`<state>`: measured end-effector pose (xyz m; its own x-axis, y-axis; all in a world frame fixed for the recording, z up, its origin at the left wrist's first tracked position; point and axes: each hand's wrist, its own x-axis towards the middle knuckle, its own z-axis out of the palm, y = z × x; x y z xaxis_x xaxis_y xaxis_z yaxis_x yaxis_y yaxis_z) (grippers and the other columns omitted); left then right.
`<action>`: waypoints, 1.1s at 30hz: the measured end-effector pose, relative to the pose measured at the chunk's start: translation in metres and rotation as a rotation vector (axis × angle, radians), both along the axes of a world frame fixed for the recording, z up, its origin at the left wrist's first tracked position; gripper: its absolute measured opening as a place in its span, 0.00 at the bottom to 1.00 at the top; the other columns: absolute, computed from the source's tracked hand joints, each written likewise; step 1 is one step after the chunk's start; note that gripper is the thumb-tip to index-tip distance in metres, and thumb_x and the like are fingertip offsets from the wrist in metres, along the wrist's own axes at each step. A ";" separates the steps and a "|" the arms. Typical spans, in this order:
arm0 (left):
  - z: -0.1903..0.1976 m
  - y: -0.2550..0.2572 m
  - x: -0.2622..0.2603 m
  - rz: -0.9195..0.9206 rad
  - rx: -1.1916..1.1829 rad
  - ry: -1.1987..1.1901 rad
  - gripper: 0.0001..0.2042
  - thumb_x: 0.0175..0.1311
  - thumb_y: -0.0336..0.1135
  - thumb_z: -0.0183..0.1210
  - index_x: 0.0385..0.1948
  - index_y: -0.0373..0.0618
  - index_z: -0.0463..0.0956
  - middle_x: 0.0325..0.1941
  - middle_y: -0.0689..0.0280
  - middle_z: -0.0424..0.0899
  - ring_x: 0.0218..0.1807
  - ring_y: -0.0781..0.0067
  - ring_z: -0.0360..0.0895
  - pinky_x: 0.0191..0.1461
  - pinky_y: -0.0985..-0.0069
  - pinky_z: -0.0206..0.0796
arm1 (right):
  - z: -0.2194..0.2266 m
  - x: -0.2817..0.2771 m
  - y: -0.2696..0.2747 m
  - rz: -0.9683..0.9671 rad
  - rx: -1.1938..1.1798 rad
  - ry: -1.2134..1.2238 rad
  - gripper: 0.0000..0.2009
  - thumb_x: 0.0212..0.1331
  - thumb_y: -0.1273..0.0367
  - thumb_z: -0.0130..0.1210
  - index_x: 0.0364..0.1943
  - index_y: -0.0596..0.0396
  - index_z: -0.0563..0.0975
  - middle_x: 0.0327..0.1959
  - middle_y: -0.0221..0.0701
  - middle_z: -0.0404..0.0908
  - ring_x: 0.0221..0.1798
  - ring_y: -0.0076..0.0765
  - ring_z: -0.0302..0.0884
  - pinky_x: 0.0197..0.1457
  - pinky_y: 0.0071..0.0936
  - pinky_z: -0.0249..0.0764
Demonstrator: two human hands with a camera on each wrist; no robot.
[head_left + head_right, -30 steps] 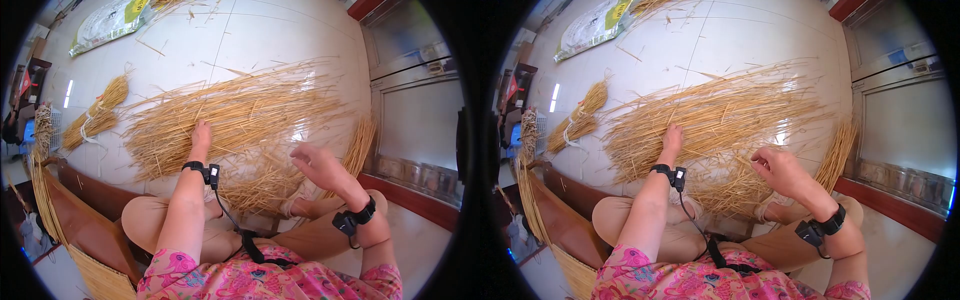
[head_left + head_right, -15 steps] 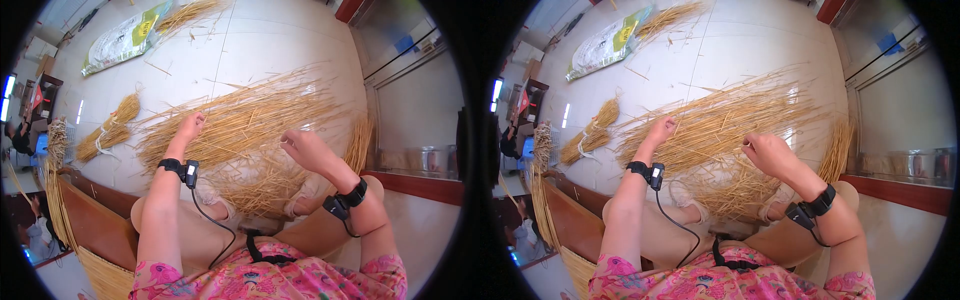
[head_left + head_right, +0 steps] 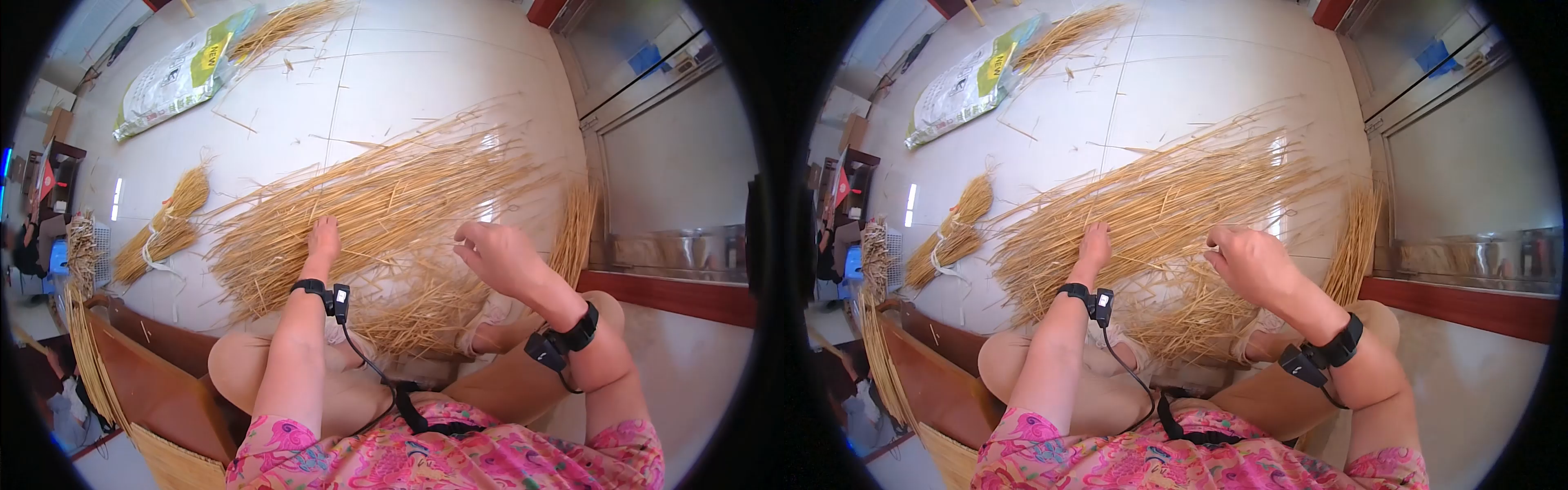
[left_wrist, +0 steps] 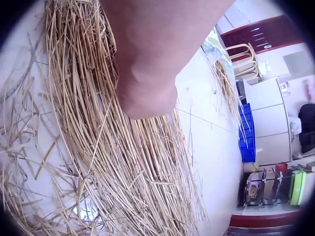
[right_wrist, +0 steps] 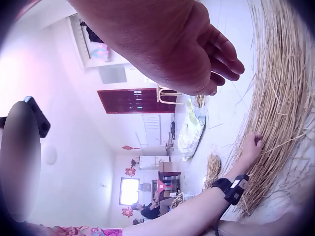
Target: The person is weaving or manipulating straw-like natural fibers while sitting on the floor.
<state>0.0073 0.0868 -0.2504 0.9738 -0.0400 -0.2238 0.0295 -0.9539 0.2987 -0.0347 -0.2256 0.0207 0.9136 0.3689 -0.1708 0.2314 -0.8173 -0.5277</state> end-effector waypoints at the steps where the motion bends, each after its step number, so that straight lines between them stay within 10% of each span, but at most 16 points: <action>1: -0.006 -0.002 0.002 -0.020 0.002 -0.005 0.07 0.56 0.27 0.49 0.35 0.47 0.74 0.43 0.60 0.73 0.52 0.58 0.69 0.52 0.61 0.65 | 0.002 0.002 0.001 -0.004 -0.008 0.010 0.09 0.55 0.66 0.54 0.32 0.57 0.73 0.26 0.42 0.78 0.30 0.51 0.76 0.33 0.40 0.72; 14: 0.000 0.017 0.028 -0.203 -0.231 -0.079 0.05 0.51 0.27 0.54 0.29 0.41 0.76 0.32 0.57 0.79 0.38 0.54 0.75 0.43 0.64 0.68 | -0.003 0.015 -0.008 -0.044 0.022 -0.020 0.09 0.54 0.66 0.54 0.32 0.58 0.74 0.25 0.43 0.78 0.29 0.52 0.76 0.32 0.41 0.72; 18: 0.056 0.029 0.043 -0.119 -0.509 0.185 0.06 0.52 0.29 0.54 0.31 0.43 0.76 0.30 0.55 0.79 0.36 0.53 0.75 0.40 0.63 0.67 | 0.001 0.015 -0.011 -0.067 0.034 -0.044 0.09 0.54 0.66 0.54 0.31 0.58 0.75 0.25 0.44 0.78 0.30 0.52 0.77 0.33 0.41 0.73; 26: 0.223 0.029 0.014 -0.282 -0.047 -0.414 0.04 0.52 0.28 0.57 0.29 0.46 0.77 0.29 0.61 0.78 0.37 0.59 0.75 0.46 0.64 0.63 | 0.001 0.008 -0.017 -0.023 0.042 -0.132 0.09 0.53 0.66 0.52 0.28 0.59 0.76 0.25 0.45 0.78 0.32 0.53 0.77 0.35 0.43 0.73; 33: 0.281 0.050 -0.010 -0.199 0.215 -0.649 0.02 0.51 0.29 0.59 0.27 0.50 0.77 0.31 0.68 0.76 0.42 0.66 0.71 0.67 0.56 0.45 | -0.003 0.005 -0.029 -0.064 -0.011 -0.161 0.10 0.52 0.65 0.53 0.28 0.59 0.76 0.26 0.44 0.79 0.34 0.52 0.77 0.37 0.42 0.73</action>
<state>-0.0023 0.1368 0.0301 0.8920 -0.2508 0.3762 -0.2711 -0.9625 0.0011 -0.0296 -0.2541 0.0174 0.9512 0.3077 -0.0238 0.2593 -0.8386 -0.4791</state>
